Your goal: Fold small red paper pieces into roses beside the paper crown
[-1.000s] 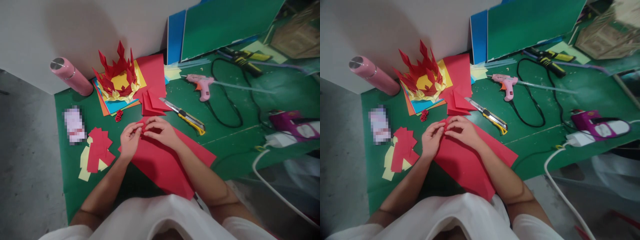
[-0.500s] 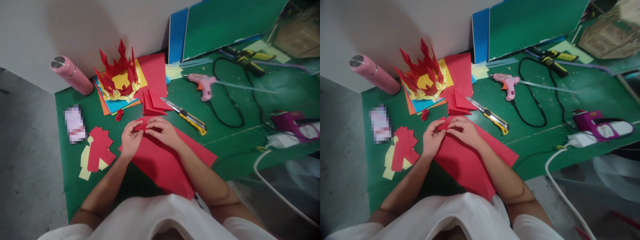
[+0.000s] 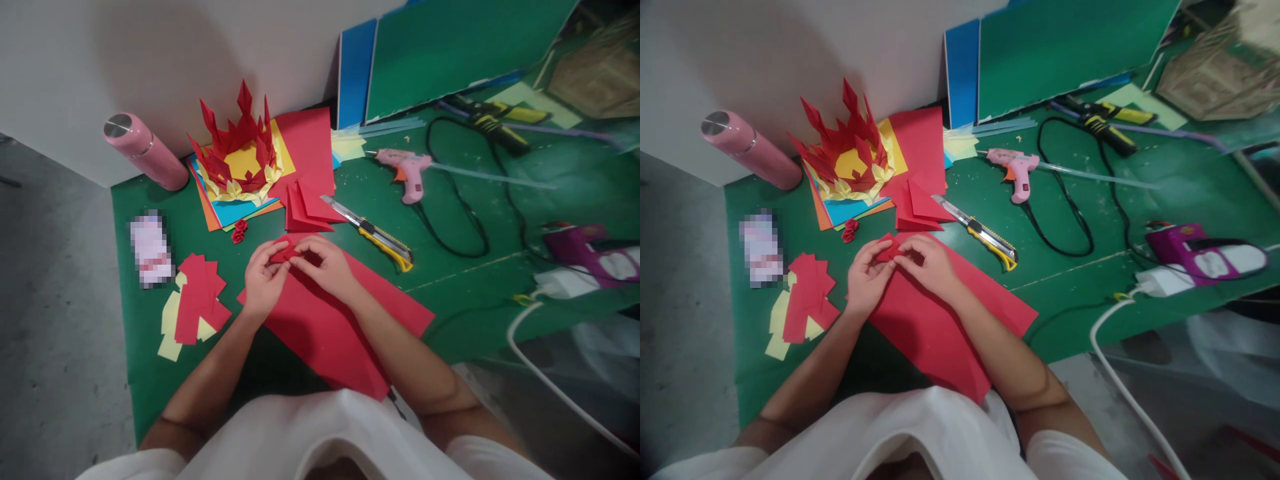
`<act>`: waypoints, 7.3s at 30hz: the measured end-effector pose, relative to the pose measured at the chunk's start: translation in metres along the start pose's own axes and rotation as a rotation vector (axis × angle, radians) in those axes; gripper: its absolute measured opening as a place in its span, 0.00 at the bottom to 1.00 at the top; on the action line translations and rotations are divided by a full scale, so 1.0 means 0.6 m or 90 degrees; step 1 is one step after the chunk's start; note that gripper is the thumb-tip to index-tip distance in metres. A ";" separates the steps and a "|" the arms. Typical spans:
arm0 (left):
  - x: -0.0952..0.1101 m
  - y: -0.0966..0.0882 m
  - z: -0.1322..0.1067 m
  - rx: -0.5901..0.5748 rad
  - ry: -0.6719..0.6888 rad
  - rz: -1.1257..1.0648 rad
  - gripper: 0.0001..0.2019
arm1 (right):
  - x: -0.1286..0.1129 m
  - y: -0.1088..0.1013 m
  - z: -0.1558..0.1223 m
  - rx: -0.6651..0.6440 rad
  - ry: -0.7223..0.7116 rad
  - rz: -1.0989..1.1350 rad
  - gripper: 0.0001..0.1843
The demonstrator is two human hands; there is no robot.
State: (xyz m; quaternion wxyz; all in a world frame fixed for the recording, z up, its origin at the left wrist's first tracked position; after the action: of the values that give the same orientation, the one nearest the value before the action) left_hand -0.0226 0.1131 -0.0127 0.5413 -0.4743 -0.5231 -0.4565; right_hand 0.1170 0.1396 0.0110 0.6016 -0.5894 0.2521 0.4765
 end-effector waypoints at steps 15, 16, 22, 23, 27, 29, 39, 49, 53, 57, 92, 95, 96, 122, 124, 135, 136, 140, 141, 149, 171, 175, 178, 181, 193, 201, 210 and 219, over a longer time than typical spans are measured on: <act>0.021 0.002 -0.009 0.017 0.035 0.039 0.15 | 0.031 0.015 -0.005 -0.017 0.115 0.180 0.13; 0.024 0.002 -0.010 0.017 0.040 0.046 0.14 | 0.032 0.016 -0.005 -0.018 0.119 0.191 0.14; 0.038 0.000 -0.014 0.028 0.073 0.092 0.11 | 0.030 0.017 -0.005 -0.015 0.117 0.228 0.16; 0.039 0.000 -0.014 0.029 0.079 0.099 0.11 | 0.030 0.017 -0.005 -0.015 0.117 0.234 0.16; 0.042 -0.002 -0.014 0.035 0.091 0.105 0.10 | 0.026 0.017 -0.004 -0.019 0.116 0.236 0.17; 0.043 -0.004 -0.014 0.038 0.091 0.101 0.10 | 0.025 0.018 -0.005 -0.025 0.117 0.230 0.17; 0.034 -0.010 -0.010 0.051 0.058 0.070 0.11 | 0.018 0.018 -0.005 -0.042 0.114 0.228 0.16; -0.013 -0.012 -0.005 0.075 -0.065 -0.119 0.16 | 0.041 0.037 -0.012 -0.071 0.216 0.323 0.19; -0.021 -0.008 -0.005 0.078 -0.100 -0.154 0.16 | 0.037 0.034 -0.009 -0.058 0.203 0.349 0.20; -0.036 0.000 -0.005 0.063 -0.164 -0.208 0.17 | 0.035 0.037 -0.009 -0.071 0.192 0.382 0.20; -0.023 -0.003 0.002 0.021 -0.130 -0.141 0.13 | 0.005 0.037 -0.010 -0.107 0.119 0.247 0.15; -0.021 -0.004 0.003 0.024 -0.117 -0.131 0.13 | 0.004 0.038 -0.011 -0.102 0.120 0.252 0.15; -0.022 -0.004 0.003 0.025 -0.120 -0.135 0.13 | 0.003 0.039 -0.011 -0.102 0.121 0.253 0.15; 0.031 -0.019 -0.004 0.076 0.039 0.071 0.11 | 0.001 0.044 -0.013 -0.116 0.107 0.279 0.19; 0.038 -0.019 -0.006 0.077 0.057 0.093 0.09 | 0.001 0.043 -0.013 -0.116 0.112 0.297 0.20; 0.046 -0.023 -0.005 0.089 0.080 0.089 0.09 | 0.024 0.038 -0.012 -0.095 0.179 0.466 0.14; 0.043 -0.019 -0.005 0.076 0.074 0.084 0.10 | 0.023 0.035 -0.011 -0.087 0.172 0.449 0.13; 0.033 0.000 -0.006 0.014 0.057 0.064 0.10 | 0.014 0.031 -0.009 -0.078 0.141 0.381 0.16; 0.030 0.003 -0.006 0.004 0.051 0.061 0.10 | 0.013 0.031 -0.009 -0.079 0.135 0.372 0.16; -0.004 0.014 -0.001 -0.033 -0.005 -0.099 0.17 | 0.012 0.025 -0.008 -0.082 0.116 0.357 0.14; -0.006 -0.005 0.003 0.005 -0.049 -0.019 0.12 | 0.014 -0.010 0.004 -0.061 0.050 0.155 0.10; -0.020 0.013 -0.001 -0.023 -0.084 -0.136 0.17 | 0.015 -0.014 0.006 -0.052 0.051 0.151 0.09; -0.021 0.020 0.000 -0.023 -0.074 -0.178 0.19 | 0.015 -0.018 0.007 -0.045 0.056 0.145 0.08; -0.013 0.021 0.005 -0.020 -0.061 -0.159 0.20 | 0.021 -0.022 0.006 -0.036 0.076 0.149 0.07; 0.020 0.037 0.034 -0.055 -0.054 -0.058 0.14 | 0.025 -0.034 0.007 0.007 0.070 0.129 0.11; 0.008 0.021 0.025 -0.052 -0.033 0.002 0.12 | 0.014 -0.029 0.008 -0.044 0.022 0.065 0.09; 0.011 0.018 0.022 -0.033 -0.020 -0.027 0.12 | 0.013 -0.032 0.008 -0.033 0.042 0.118 0.07; 0.027 0.004 0.016 0.043 0.018 0.059 0.10 | 0.033 -0.025 -0.002 0.040 0.155 0.180 0.10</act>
State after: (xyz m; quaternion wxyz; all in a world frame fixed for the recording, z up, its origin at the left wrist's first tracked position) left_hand -0.0207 0.1228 0.0033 0.5848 -0.4728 -0.5081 -0.4198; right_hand 0.1388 0.1462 0.0009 0.5120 -0.5824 0.4178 0.4734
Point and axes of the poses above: each hand's wrist, its own z-axis towards the middle knuckle, its own y-axis out of the palm, x = y × z, the point moved 10 cm from there along z, towards the middle knuckle, and after that the axes turned 6 degrees about -z, right-handed, at the moved point
